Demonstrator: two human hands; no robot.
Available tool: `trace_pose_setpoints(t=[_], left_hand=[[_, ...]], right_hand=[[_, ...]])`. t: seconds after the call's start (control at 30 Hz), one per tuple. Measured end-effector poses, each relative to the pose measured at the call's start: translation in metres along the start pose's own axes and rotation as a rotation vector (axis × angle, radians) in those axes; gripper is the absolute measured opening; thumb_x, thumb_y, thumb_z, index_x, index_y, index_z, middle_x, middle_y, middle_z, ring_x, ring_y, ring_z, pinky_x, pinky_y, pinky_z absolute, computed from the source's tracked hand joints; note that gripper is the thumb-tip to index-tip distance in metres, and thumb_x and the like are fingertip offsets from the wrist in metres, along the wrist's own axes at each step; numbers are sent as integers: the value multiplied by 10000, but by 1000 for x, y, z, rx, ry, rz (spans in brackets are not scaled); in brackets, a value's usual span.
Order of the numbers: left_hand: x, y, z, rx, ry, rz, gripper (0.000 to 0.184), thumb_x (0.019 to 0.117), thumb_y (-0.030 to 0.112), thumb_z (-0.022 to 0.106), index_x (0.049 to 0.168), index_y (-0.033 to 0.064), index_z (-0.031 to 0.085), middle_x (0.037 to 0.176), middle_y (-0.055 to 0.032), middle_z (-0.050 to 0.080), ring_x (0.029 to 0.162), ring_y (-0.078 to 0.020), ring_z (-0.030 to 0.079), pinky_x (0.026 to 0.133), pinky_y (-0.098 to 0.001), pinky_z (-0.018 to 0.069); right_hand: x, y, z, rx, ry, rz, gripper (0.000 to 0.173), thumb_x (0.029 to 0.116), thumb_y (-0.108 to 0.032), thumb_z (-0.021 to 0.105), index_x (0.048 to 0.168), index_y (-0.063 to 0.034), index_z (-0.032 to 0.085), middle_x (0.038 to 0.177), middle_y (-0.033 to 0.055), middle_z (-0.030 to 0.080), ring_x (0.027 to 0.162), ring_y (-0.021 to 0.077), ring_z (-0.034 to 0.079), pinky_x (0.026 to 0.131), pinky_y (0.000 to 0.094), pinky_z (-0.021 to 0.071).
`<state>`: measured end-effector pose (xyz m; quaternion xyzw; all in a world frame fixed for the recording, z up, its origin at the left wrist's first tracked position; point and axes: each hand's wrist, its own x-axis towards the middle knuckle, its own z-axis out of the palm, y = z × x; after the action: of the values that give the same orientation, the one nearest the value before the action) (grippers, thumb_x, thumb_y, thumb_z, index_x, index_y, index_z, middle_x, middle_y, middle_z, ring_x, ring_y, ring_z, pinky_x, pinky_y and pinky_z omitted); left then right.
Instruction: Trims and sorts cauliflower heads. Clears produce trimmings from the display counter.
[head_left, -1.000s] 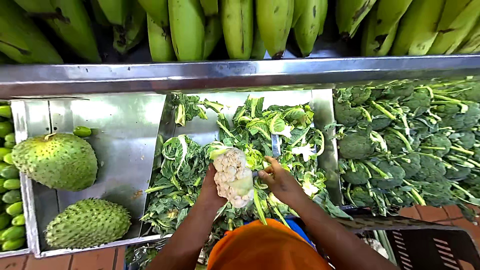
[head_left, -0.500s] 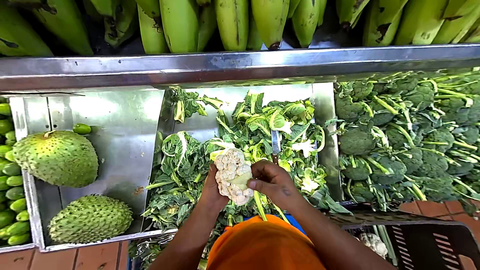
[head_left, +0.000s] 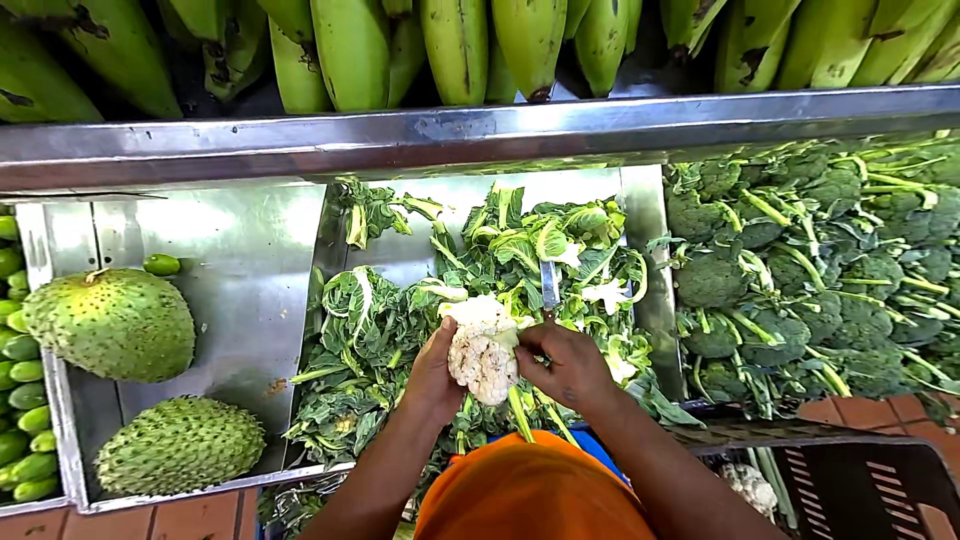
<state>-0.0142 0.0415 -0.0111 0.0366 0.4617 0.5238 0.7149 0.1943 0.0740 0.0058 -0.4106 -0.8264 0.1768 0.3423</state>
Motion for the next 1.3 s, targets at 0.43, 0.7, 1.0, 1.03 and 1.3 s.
trace_pose_setpoints(t=[0.43, 0.7, 1.0, 1.03, 1.3], left_hand=[[0, -11, -15, -387, -269, -38, 681, 916, 758, 470, 1221, 185, 678, 1080, -110, 729, 968, -233, 725, 823, -452, 619], [0, -5, -17, -262, -352, 79, 727, 972, 771, 274, 1240, 196, 627, 989, -53, 690, 852, -172, 697, 704, -359, 612], [-9, -3, -15, -175, -343, -98, 678, 981, 719, 349, 1210, 169, 672, 1048, -94, 747, 960, -189, 733, 833, -395, 622], [-8, -8, -19, -196, -408, -143, 674, 978, 714, 381, 1198, 154, 685, 1051, -109, 750, 966, -201, 735, 850, -400, 617], [-7, 5, -36, 222, -615, 172, 587, 772, 629, 785, 1166, 198, 729, 1035, -13, 764, 931, -99, 728, 850, -308, 613]], right_hand=[[11, -9, 2, 463, -483, 685, 81, 894, -121, 641, 959, -73, 653, 716, 58, 654, 567, 174, 636, 552, 377, 564], [-1, 7, 9, 824, -475, 888, 280, 1077, -156, 499, 1335, -62, 554, 959, 94, 706, 714, 189, 687, 672, 362, 601], [22, -19, -38, 730, -783, 365, 238, 1019, -257, 644, 1050, -36, 725, 856, 27, 691, 691, 67, 639, 609, 256, 559], [21, -13, -37, 717, -777, 224, 215, 1021, -211, 631, 1015, -22, 733, 864, 24, 696, 737, 47, 643, 655, 235, 557], [18, 45, -17, -248, -488, 39, 182, 978, -80, 610, 1112, -106, 730, 934, 94, 701, 820, 285, 716, 677, 513, 604]])
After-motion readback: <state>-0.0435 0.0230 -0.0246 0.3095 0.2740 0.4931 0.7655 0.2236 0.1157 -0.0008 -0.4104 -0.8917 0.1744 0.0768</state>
